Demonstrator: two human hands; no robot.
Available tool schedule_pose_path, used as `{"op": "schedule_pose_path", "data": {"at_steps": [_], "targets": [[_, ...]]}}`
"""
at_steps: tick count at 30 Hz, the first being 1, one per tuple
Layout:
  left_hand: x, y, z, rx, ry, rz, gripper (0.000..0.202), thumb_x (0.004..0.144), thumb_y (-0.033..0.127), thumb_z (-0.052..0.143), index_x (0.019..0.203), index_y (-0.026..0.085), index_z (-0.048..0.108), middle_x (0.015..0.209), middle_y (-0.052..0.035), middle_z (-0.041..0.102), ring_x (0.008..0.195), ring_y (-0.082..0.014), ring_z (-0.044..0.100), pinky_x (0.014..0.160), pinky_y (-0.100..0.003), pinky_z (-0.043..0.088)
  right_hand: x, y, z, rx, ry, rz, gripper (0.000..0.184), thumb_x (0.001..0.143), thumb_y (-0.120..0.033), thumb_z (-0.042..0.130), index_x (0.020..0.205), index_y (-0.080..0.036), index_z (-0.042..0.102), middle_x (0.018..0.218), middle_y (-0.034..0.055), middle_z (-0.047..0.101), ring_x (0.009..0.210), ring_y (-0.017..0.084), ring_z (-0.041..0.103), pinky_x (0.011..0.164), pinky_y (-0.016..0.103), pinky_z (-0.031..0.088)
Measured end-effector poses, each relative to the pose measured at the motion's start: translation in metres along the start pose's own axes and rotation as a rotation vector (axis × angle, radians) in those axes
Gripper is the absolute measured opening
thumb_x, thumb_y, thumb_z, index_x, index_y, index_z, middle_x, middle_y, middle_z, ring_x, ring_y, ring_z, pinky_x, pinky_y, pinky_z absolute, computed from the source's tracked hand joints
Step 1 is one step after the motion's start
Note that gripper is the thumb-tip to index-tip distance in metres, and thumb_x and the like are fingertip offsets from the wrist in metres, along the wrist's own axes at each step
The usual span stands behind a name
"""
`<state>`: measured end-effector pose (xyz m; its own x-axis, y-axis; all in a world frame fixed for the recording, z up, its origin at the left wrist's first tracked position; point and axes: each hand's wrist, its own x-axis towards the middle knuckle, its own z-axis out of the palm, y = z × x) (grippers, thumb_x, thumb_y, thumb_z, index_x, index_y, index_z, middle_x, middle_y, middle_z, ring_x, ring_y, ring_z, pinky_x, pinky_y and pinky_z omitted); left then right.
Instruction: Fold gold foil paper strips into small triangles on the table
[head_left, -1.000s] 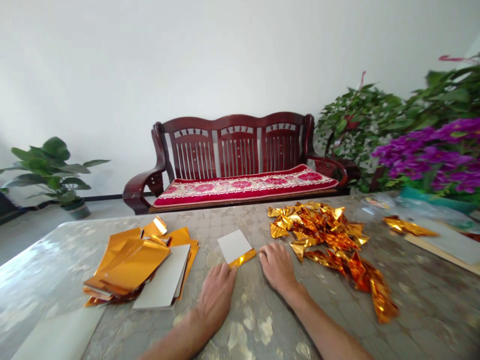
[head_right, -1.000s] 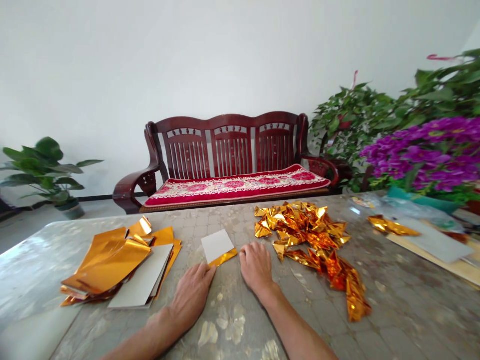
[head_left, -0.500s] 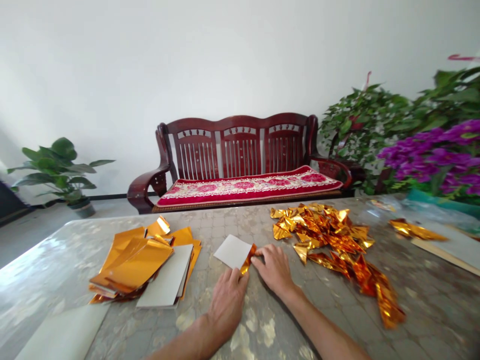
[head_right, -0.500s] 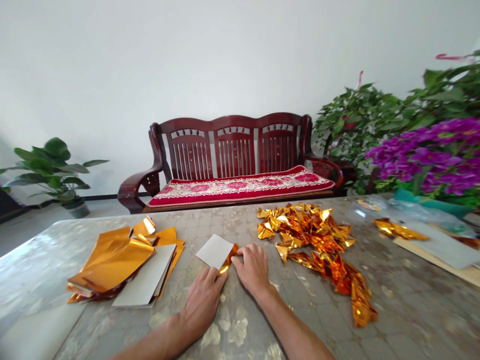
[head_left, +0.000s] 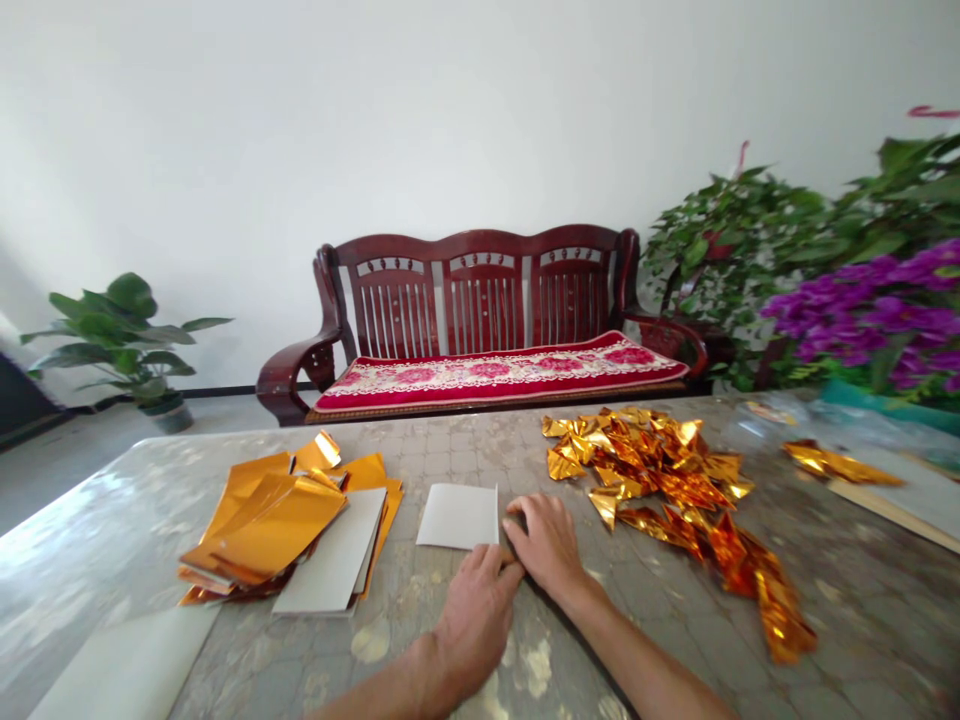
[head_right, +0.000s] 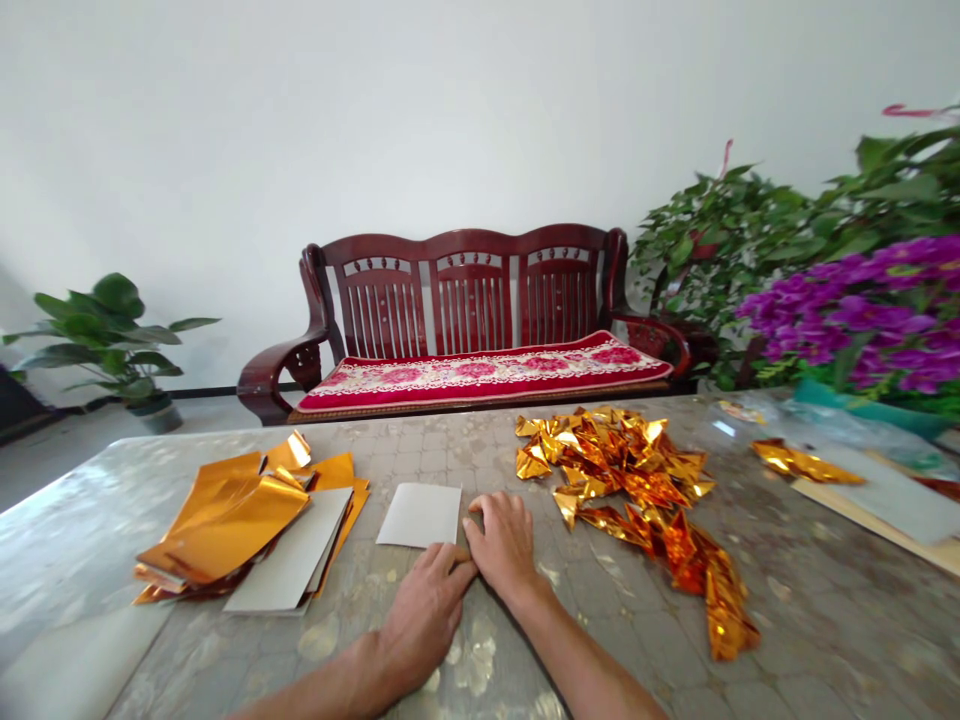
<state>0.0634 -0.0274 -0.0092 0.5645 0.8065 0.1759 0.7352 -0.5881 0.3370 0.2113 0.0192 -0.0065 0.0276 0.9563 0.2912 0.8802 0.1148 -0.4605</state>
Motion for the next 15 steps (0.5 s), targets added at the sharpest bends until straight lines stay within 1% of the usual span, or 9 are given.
{"op": "schedule_pose_path", "data": {"at_steps": [2,4,6,8,10,11,13,15], "targets": [[-0.002,-0.001,-0.004,-0.064,0.071,-0.008,0.037,0.082,0.000,0.045,0.103,0.024,0.065,0.104,-0.0025,0.062,0.098,-0.0204,0.052,0.091,-0.033,0.045,-0.001,0.001,0.001,0.007,0.003,-0.025,0.020,0.084,-0.024,0.060,0.103,-0.025,0.066,0.105,0.0043,0.066,0.101,0.024,0.053,0.088,0.035,0.035],[-0.004,-0.005,-0.007,-0.092,0.168,-0.036,0.037,0.083,0.000,0.044,0.102,0.024,0.065,0.101,-0.0026,0.063,0.097,-0.0199,0.053,0.090,-0.034,0.046,-0.001,0.001,0.001,0.020,-0.006,-0.042,0.023,0.084,-0.022,0.059,0.106,-0.026,0.066,0.106,0.0037,0.066,0.102,0.024,0.052,0.088,0.035,0.035],[-0.003,-0.010,-0.009,-0.072,0.265,-0.082,0.038,0.083,0.000,0.043,0.106,0.022,0.063,0.105,-0.0040,0.063,0.101,-0.0204,0.054,0.093,-0.037,0.045,-0.002,0.001,0.000,0.023,-0.016,-0.046,0.023,0.085,-0.021,0.058,0.106,-0.027,0.067,0.106,0.0037,0.066,0.103,0.024,0.052,0.087,0.034,0.036],[-0.001,-0.017,-0.009,-0.002,0.329,-0.137,0.042,0.082,0.000,0.044,0.115,0.020,0.060,0.116,-0.0065,0.062,0.112,-0.0227,0.052,0.100,-0.041,0.042,-0.002,0.000,-0.001,0.018,-0.025,-0.048,0.024,0.086,-0.021,0.058,0.108,-0.028,0.067,0.107,0.0038,0.066,0.104,0.024,0.052,0.087,0.034,0.036],[0.001,-0.022,-0.007,0.102,0.333,-0.180,0.045,0.084,0.004,0.046,0.125,0.019,0.057,0.129,-0.0087,0.058,0.128,-0.0278,0.045,0.108,-0.048,0.037,-0.002,-0.001,-0.002,0.011,-0.033,-0.059,0.026,0.087,-0.020,0.058,0.110,-0.029,0.068,0.107,0.0037,0.066,0.104,0.024,0.052,0.088,0.034,0.036],[0.002,-0.024,-0.005,0.142,0.306,-0.198,0.044,0.086,0.008,0.047,0.127,0.019,0.056,0.133,-0.0092,0.057,0.130,-0.0295,0.043,0.109,-0.050,0.036,-0.002,-0.001,-0.003,0.006,-0.035,-0.066,0.026,0.088,-0.020,0.058,0.110,-0.029,0.068,0.107,0.0037,0.066,0.104,0.024,0.052,0.088,0.034,0.036],[0.004,-0.026,-0.002,0.190,0.231,-0.219,0.042,0.088,0.014,0.048,0.130,0.020,0.056,0.137,-0.0094,0.056,0.131,-0.0306,0.044,0.109,-0.051,0.038,-0.002,-0.001,-0.003,-0.001,-0.037,-0.083,0.027,0.090,-0.020,0.057,0.111,-0.030,0.069,0.106,0.0037,0.066,0.103,0.024,0.052,0.088,0.034,0.036],[0.005,-0.024,0.000,0.203,0.160,-0.219,0.043,0.089,0.017,0.049,0.132,0.020,0.055,0.141,-0.0096,0.054,0.132,-0.0303,0.045,0.108,-0.049,0.040,-0.002,-0.001,-0.002,-0.004,-0.037,-0.099,0.027,0.091,-0.021,0.056,0.113,-0.032,0.069,0.106,0.0038,0.066,0.103,0.024,0.052,0.089,0.035,0.036]]}}
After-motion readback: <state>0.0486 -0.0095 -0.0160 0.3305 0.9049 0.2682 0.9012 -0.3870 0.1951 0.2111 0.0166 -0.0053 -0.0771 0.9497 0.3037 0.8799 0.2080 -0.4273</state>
